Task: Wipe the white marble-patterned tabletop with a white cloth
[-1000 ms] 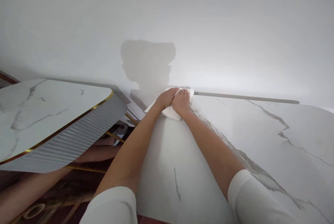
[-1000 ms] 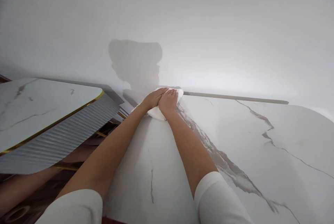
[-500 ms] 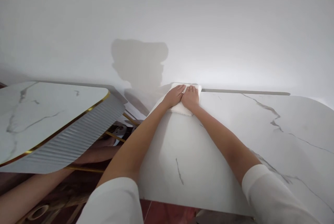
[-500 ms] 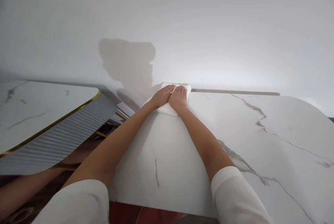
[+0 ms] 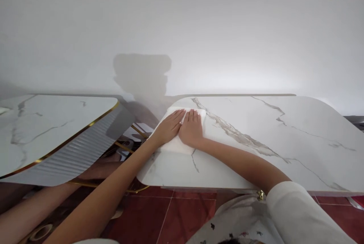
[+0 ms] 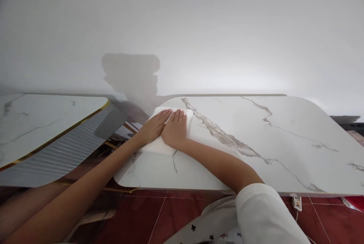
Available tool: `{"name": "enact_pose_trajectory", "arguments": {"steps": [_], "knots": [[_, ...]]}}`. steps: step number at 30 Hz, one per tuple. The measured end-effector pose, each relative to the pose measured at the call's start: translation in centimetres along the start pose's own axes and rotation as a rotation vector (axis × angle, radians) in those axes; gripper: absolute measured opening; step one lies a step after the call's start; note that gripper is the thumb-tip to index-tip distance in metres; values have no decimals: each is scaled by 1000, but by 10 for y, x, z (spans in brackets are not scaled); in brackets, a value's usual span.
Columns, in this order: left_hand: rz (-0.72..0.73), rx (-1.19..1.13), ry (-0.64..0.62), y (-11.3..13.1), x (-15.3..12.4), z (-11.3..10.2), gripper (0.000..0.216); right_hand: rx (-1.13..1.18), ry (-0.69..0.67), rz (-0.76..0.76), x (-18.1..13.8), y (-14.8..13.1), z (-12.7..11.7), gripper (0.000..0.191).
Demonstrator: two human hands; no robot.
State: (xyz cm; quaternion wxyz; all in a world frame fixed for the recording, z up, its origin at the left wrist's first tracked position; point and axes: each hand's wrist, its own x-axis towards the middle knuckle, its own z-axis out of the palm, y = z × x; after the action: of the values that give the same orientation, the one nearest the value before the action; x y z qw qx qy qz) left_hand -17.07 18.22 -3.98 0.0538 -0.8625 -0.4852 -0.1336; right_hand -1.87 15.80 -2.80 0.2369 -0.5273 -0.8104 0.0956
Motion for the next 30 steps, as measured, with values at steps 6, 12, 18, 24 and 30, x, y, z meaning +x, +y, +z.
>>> {"name": "enact_pose_trajectory", "arguments": {"steps": [6,12,18,24,30], "knots": [[-7,42,-7,26,-55,-14,57,0,-26,-64,-48,-24,-4,55],[-8,92,0,42,-79,-21,57,16,-24,-102,-73,-32,-11,55],[-3,98,25,75,-68,-13,58,7,-12,-110,-91,-11,-23,55],[8,58,63,104,-38,4,56,-67,25,-104,-98,26,-36,55],[10,-8,60,73,26,19,57,-120,78,-98,-40,59,-28,53]]}}
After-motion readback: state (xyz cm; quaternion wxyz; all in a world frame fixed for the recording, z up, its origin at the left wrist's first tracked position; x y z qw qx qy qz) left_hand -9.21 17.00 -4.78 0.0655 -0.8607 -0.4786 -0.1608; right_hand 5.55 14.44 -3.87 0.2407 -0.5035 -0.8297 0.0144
